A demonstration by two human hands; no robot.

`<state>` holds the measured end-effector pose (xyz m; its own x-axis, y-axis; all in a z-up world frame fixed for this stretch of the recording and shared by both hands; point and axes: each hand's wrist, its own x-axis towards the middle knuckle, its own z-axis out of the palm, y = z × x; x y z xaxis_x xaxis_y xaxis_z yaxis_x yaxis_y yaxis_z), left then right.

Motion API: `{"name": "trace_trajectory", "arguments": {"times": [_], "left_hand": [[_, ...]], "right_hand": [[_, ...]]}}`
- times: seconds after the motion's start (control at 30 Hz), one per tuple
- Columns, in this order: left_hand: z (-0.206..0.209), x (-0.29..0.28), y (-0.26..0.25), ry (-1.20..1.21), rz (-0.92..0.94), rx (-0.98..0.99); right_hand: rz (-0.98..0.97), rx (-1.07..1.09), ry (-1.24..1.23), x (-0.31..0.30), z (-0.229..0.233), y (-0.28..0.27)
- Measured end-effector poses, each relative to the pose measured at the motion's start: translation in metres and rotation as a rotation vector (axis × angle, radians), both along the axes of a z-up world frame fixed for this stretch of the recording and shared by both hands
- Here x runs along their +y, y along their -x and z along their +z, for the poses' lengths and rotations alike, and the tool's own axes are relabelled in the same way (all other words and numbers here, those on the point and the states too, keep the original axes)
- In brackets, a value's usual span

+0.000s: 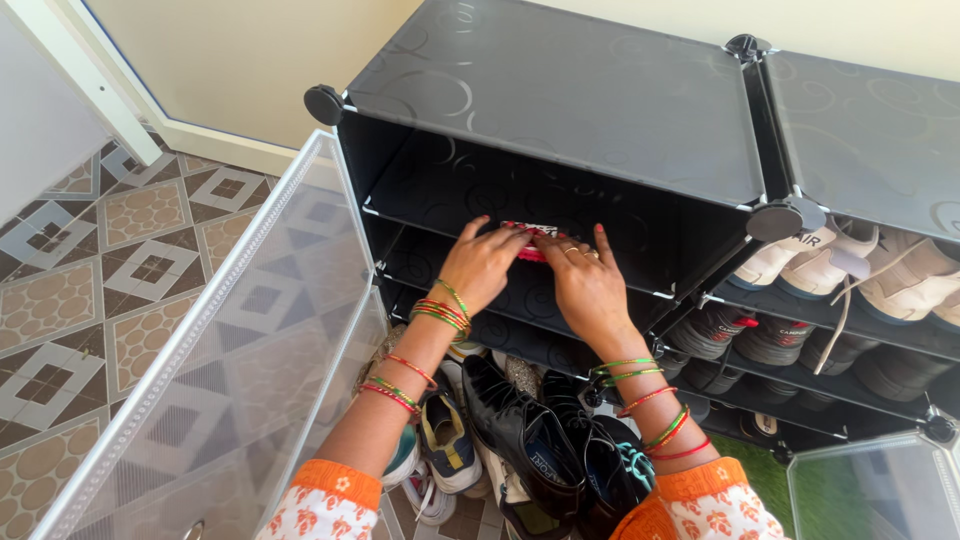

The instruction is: The person sits on the floor and removes various shoes from a multi-tiered shoe rack, placing them on the floor. They handle sneakers, loafers, and heels one by one, then briefly handle a small patterned pouch on the rack.

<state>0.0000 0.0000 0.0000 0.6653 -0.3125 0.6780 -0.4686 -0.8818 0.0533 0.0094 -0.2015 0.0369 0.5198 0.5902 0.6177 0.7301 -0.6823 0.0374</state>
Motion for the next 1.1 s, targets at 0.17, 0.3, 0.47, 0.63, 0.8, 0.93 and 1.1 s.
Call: {"name": "trace_trajectory", "arguments": {"times": [0.17,0.3,0.47,0.63,0.8,0.93,1.1], "left_hand": [[0.001,-0.013,-0.006,0.036,-0.007,0.140],[0.006,-0.008,-0.010,0.049,-0.041,0.173],[0.000,-0.027,-0.010,0.014,-0.034,0.085],[0.007,-0.025,-0.011,0.036,-0.079,0.192],[0.002,-0.033,-0.008,0.003,-0.064,0.073],[0.004,-0.040,-0.009,0.026,-0.064,0.135],[0.006,-0.041,-0.011,0.032,-0.050,0.184]], "right_hand": [[-0.026,0.061,0.001,-0.012,0.002,-0.002],[0.020,0.005,-0.002,-0.017,-0.001,0.002],[-0.021,0.041,0.015,-0.027,0.003,0.000],[-0.003,0.083,0.000,-0.033,0.002,0.004],[0.042,0.092,-0.042,-0.035,0.004,0.004],[0.050,0.151,-0.028,-0.041,0.005,0.004],[0.066,0.104,-0.043,-0.045,0.002,0.006]]}}
